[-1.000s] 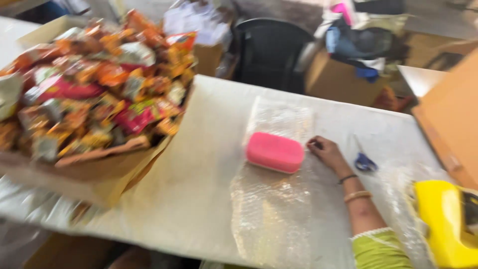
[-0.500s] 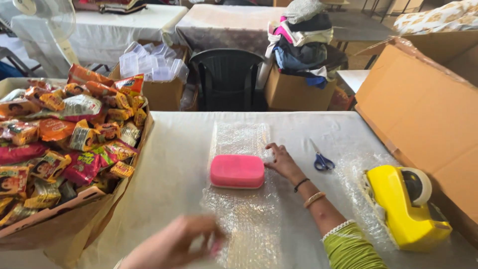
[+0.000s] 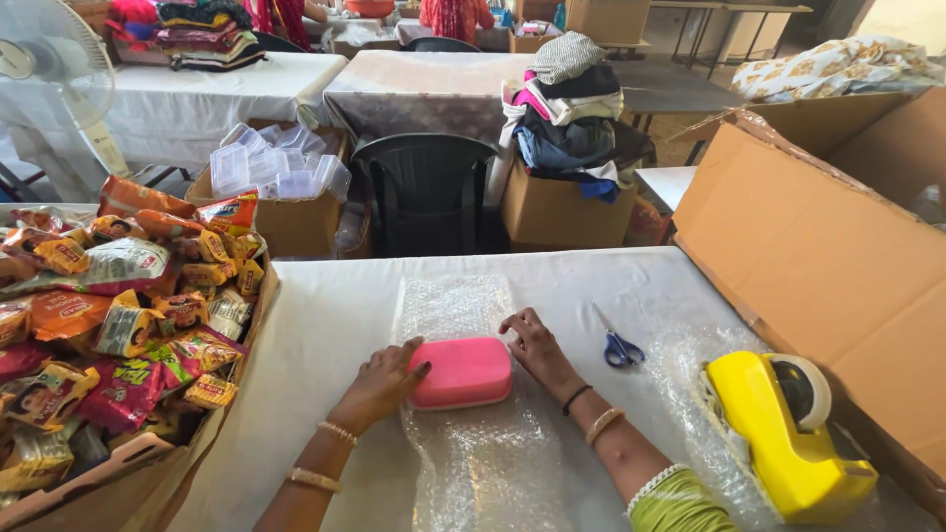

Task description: The recorder is wrapping a pink plastic box in bubble wrap and securing it with tape and scissors.

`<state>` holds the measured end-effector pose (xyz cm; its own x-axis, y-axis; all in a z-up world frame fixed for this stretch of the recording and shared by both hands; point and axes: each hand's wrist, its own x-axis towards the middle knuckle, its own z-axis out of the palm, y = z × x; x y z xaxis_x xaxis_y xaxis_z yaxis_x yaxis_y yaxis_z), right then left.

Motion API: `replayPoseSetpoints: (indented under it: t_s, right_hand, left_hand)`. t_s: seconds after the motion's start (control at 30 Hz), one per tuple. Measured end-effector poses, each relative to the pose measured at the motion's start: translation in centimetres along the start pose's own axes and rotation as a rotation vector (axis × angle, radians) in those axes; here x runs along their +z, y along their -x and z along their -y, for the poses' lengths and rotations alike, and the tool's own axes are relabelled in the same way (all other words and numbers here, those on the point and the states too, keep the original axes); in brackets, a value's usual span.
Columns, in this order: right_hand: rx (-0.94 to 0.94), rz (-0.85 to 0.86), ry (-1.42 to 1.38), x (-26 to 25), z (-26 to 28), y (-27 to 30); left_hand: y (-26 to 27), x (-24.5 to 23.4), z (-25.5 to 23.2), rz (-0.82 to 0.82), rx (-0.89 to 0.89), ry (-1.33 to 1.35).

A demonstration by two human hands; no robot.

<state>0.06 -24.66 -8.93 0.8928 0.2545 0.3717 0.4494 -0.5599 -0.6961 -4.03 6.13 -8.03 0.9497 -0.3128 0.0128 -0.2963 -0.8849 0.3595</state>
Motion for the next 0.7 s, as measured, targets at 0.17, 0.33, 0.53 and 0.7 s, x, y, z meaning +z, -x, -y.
replayPoseSetpoints:
  t_s: [0.17,0.33,0.53,0.7]
  right_hand:
    - [-0.356,-0.154,0.268,-0.3,-0.2,-0.1]
    - [-0.111,-0.063,0.239,-0.7,-0.7,-0.9]
    - [0.078,0.335,-0.112,-1.7,2.2,-0.9]
    - [-0.125,0.575,-0.012,-1.6,3.3,-0.1]
  left_hand:
    - [-0.7,2.6,5.0,-0.086,-0.052,0.171]
    - [-0.4,1.7,7.9,-0.015,0.048,0.146]
    - [0.4,0.4,6.2,-0.047,0.064,0.101]
    - [1.1,-0.8,2.0,-0.17,0.117,0.42]
